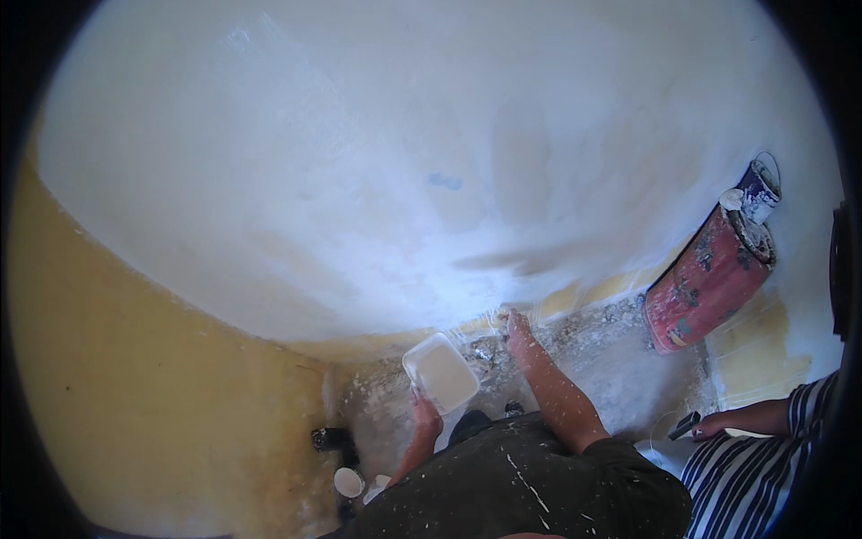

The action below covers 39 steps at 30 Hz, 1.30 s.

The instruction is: The person applies a layer of plaster to a wall using a brush.

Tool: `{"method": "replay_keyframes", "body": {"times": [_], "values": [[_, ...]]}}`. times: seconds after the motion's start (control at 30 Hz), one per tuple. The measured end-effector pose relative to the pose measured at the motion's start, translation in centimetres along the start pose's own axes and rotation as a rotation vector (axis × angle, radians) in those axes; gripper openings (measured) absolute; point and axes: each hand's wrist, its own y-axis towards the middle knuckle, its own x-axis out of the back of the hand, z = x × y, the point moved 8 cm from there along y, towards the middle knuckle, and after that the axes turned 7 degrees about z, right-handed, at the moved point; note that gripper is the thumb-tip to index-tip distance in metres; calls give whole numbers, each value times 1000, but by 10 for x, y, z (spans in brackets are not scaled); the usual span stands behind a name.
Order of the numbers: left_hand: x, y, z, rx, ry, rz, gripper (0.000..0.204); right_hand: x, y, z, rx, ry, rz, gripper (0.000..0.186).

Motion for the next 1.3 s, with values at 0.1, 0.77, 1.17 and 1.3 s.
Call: {"method": "replay_keyframes", "body": {"times": [0.1,0.77,1.17,1.3], "values": [[-4,3,1,-85,8,133,37,-18,-16,87,377,-621,159,34],[-20,8,8,10,-61,170,36,5,-65,189,349,136,198,43],[-10,11,25,-1,75,219,37,18,-60,43,66,306,449,38],[-15,8,21,-45,95,204,37,-17,-63,63,19,511,561,46]]}}
